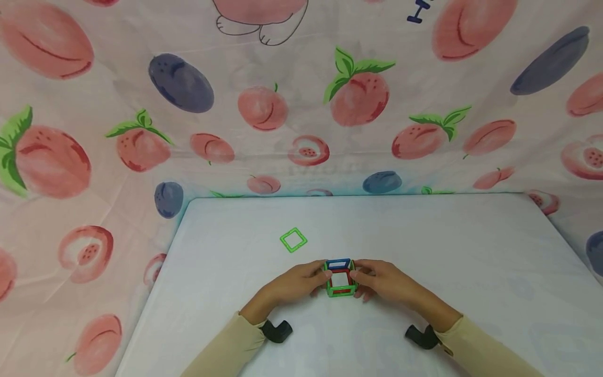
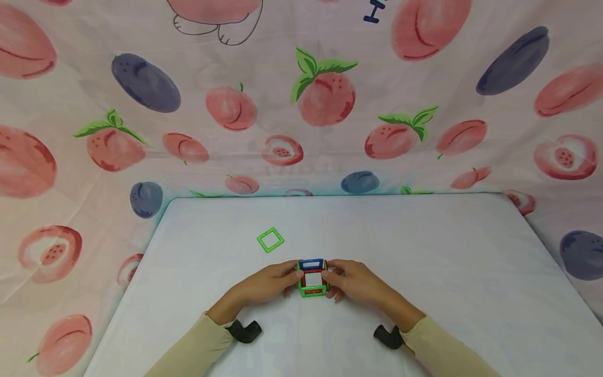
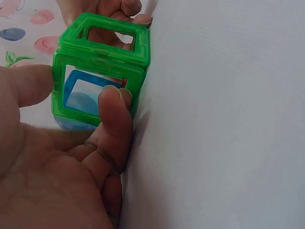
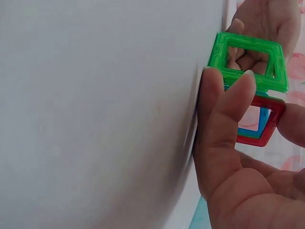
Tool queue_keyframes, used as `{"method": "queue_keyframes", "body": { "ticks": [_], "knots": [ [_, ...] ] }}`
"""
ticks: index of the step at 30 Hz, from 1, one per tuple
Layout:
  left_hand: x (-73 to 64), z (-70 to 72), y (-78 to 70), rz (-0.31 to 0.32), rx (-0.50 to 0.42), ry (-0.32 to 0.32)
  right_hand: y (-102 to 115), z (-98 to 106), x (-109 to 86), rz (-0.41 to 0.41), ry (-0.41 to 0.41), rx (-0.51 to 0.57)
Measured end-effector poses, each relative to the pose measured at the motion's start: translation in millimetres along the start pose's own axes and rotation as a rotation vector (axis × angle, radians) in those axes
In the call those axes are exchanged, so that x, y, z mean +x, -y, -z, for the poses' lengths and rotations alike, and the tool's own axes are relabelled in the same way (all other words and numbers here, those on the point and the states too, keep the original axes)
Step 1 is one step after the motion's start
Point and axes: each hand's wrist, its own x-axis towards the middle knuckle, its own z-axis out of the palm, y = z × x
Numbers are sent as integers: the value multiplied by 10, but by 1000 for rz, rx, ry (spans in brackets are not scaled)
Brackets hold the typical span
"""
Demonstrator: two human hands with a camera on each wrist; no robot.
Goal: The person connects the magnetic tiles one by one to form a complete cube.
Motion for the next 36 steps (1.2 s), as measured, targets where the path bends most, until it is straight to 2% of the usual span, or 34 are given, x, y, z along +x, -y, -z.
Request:
{"method": "queue_keyframes", "body": {
  "ticks": [6, 14, 19, 22, 28, 32, 36],
  "knots": [
    [7, -12, -16, 31, -22, -34, 9, 7, -5, -22, 17, 11],
    [-15, -10, 1, 12, 8, -14, -10, -3, -4, 2, 18, -20],
    [-18, -10, 14, -2, 15, -15, 13, -9, -15, 4, 3, -74],
    [-19, -7, 26, -7, 15, -13, 50, -12, -2, 21, -49, -155],
    [-22, -4, 33, -28, 28, -6, 104, -21, 110, 106, -211, -324],
    [-24, -18, 24, -24, 53, -2, 123, -32, 150, 129, -252, -353],
    [-26, -28, 16, -6, 86, -5, 134, -66, 153, 124, -272, -339]
  ]
}}
